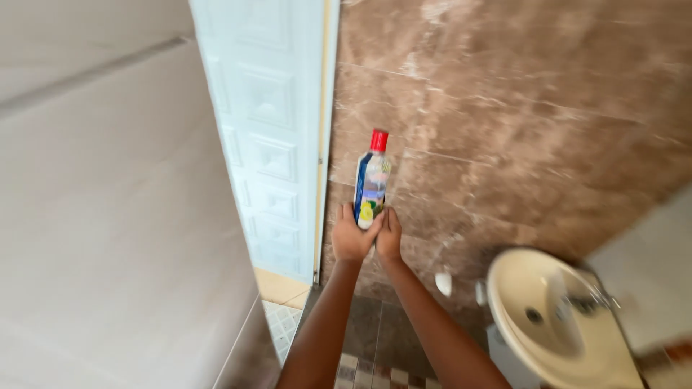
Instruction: Organize shower supplies and rinse the shower area using a hose.
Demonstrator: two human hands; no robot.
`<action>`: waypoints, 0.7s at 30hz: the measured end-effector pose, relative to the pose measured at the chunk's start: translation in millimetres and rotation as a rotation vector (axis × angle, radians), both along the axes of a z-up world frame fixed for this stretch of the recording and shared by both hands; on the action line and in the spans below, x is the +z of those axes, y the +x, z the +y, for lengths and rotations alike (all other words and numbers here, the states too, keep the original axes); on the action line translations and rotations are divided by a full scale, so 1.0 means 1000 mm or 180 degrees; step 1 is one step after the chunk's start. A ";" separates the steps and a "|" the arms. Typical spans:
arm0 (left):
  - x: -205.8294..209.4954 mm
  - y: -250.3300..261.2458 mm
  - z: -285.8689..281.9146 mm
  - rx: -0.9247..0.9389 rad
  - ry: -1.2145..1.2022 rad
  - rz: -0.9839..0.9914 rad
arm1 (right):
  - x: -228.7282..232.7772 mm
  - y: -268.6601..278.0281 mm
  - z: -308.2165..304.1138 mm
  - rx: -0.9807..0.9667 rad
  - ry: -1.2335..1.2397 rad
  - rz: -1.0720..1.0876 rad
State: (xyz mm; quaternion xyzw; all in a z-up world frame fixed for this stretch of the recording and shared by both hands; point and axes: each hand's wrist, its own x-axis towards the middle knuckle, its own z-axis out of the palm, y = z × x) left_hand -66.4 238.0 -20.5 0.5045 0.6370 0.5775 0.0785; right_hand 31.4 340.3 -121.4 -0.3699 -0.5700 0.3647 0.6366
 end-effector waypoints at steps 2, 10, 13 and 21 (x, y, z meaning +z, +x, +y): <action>-0.004 -0.016 0.038 0.0189 0.0186 -0.0038 | 0.007 -0.022 0.037 0.0217 0.0060 -0.0006; -0.007 -0.085 0.159 0.0354 0.0518 -0.0017 | 0.037 -0.095 0.157 0.0802 0.0218 -0.0307; -0.013 -0.113 0.175 0.0666 0.0376 -0.0216 | 0.044 -0.129 0.169 0.1019 0.0141 -0.0746; -0.030 -0.205 0.183 0.0894 0.0185 -0.0154 | 0.022 -0.225 0.190 0.1650 0.0022 -0.0787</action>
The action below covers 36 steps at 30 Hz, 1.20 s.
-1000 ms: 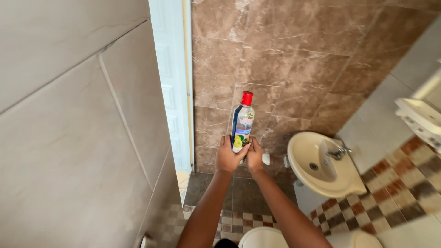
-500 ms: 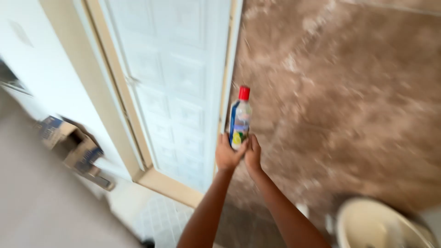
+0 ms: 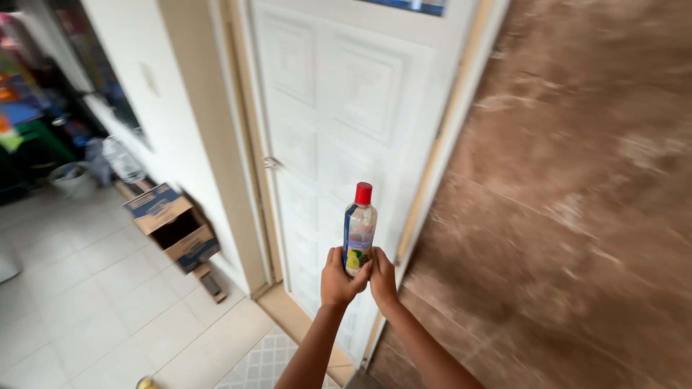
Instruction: Organize shower supplies and rinse the shower area using a hose.
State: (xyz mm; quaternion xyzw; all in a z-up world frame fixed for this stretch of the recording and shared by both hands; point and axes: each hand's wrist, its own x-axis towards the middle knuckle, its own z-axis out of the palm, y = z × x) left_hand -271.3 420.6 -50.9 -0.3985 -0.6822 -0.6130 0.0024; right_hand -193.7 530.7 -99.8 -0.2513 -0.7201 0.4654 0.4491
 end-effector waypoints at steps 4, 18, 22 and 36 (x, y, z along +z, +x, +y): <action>-0.004 -0.041 0.009 0.0430 -0.0117 -0.0038 | 0.009 -0.050 0.010 0.0443 -0.0267 -0.0048; -0.004 -0.270 -0.045 0.1566 -0.0209 -0.0008 | -0.025 -0.346 0.003 0.2273 -0.1072 -0.0024; -0.010 -0.310 -0.080 0.2107 -0.0408 -0.0177 | -0.045 -0.413 -0.032 0.2533 -0.0650 -0.0144; -0.107 -0.455 -0.191 0.3148 -0.0249 -0.0001 | -0.133 -0.610 -0.157 0.4058 -0.0901 -0.0583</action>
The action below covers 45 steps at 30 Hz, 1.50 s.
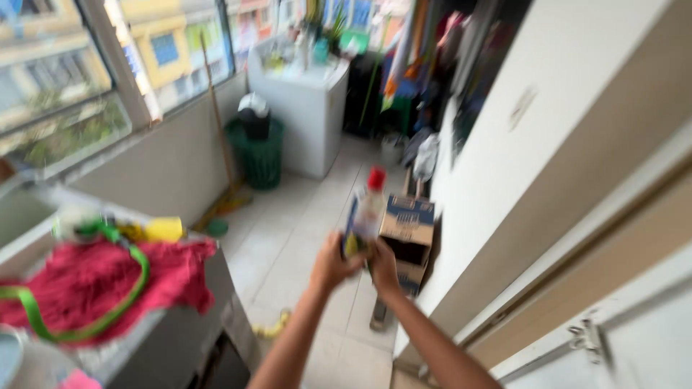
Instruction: Organize shower supplies and rinse the shower area using a hose.
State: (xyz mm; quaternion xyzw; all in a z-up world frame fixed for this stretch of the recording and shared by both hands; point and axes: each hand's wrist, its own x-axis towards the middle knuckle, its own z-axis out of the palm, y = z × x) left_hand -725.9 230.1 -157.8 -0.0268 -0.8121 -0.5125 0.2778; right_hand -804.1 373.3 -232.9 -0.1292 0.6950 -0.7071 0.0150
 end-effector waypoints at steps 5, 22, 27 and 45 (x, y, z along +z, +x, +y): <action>-0.043 -0.076 -0.017 0.0419 -0.0034 0.0019 | -0.036 -0.088 -0.024 0.0355 -0.0072 0.0227; -0.110 -0.298 -0.129 0.0753 0.0018 -0.0332 | -0.082 -0.304 -0.153 0.0389 0.0195 -0.0242; -0.087 -0.395 -0.192 0.0883 0.0131 -0.0060 | -0.087 -0.428 -0.225 0.0444 0.0374 -0.0271; -0.134 -0.780 -0.304 0.1273 0.0493 -0.0269 | -0.120 -0.810 -0.363 -0.0116 0.0471 0.0078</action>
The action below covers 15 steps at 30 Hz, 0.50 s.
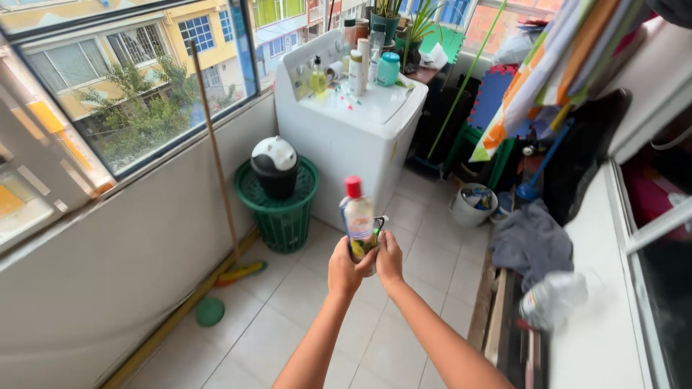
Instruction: Organize shower supplies and rinse the shower area using a hose.
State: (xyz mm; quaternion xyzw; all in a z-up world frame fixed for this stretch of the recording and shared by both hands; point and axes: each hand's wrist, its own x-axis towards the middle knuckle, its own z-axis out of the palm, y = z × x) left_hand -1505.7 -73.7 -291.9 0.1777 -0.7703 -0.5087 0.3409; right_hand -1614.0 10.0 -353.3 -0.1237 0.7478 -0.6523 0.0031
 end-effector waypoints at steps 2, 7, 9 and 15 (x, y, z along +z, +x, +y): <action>0.005 -0.050 -0.015 0.0102 0.0063 0.0026 | 0.014 -0.051 -0.017 0.0046 0.0196 0.0058; 0.035 -0.162 -0.062 0.0270 0.0012 -0.0085 | 0.019 -0.176 -0.068 0.0157 0.0129 0.0169; 0.037 -0.203 -0.080 0.0165 -0.0272 0.0108 | 0.015 -0.212 -0.083 0.0117 -0.0080 0.0121; 0.009 -0.331 -0.129 0.0142 -0.0555 -0.0151 | -0.022 -0.332 -0.121 0.0012 -0.0148 -0.0024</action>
